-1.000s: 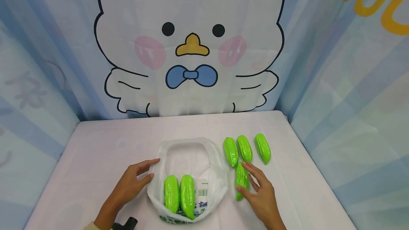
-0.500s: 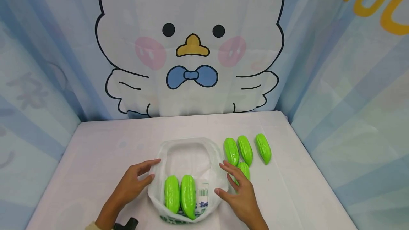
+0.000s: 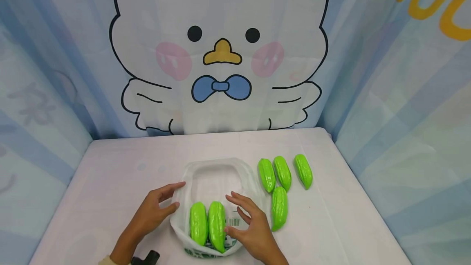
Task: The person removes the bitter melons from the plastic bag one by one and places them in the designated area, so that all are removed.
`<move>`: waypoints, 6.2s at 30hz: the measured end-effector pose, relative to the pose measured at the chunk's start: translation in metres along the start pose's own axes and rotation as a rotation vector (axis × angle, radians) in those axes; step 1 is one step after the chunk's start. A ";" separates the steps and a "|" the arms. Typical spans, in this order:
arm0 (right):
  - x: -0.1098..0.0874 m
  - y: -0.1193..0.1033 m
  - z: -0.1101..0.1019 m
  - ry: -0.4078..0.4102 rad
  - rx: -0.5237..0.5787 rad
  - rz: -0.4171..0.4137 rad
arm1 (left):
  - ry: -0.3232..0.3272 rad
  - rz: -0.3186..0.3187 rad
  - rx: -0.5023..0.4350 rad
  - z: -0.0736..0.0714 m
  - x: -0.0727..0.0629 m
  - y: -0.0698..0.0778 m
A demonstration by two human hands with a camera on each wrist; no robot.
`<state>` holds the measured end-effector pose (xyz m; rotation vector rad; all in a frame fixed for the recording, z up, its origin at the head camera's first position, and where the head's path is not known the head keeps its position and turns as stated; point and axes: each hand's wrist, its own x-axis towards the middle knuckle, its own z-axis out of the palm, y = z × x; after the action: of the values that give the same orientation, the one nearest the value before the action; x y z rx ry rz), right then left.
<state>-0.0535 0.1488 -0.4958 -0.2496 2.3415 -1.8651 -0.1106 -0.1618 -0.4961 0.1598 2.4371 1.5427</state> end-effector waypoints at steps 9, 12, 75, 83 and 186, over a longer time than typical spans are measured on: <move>0.002 0.003 0.016 -0.106 -0.038 0.010 | -0.003 -0.007 -0.033 -0.001 0.000 0.001; 0.002 0.002 0.019 -0.121 -0.051 0.020 | -0.003 -0.002 -0.033 -0.001 0.000 0.002; -0.001 -0.023 -0.036 0.168 0.037 0.032 | 0.004 -0.062 0.010 -0.001 0.000 0.001; -0.003 -0.021 -0.062 0.235 0.002 0.005 | 0.005 -0.065 0.005 0.000 -0.001 0.000; -0.014 0.005 -0.104 0.317 -0.076 -0.024 | 0.013 -0.080 -0.006 0.000 -0.001 0.001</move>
<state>-0.0614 0.2517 -0.4772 0.0129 2.6251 -1.9537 -0.1092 -0.1614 -0.4952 0.0499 2.4174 1.5218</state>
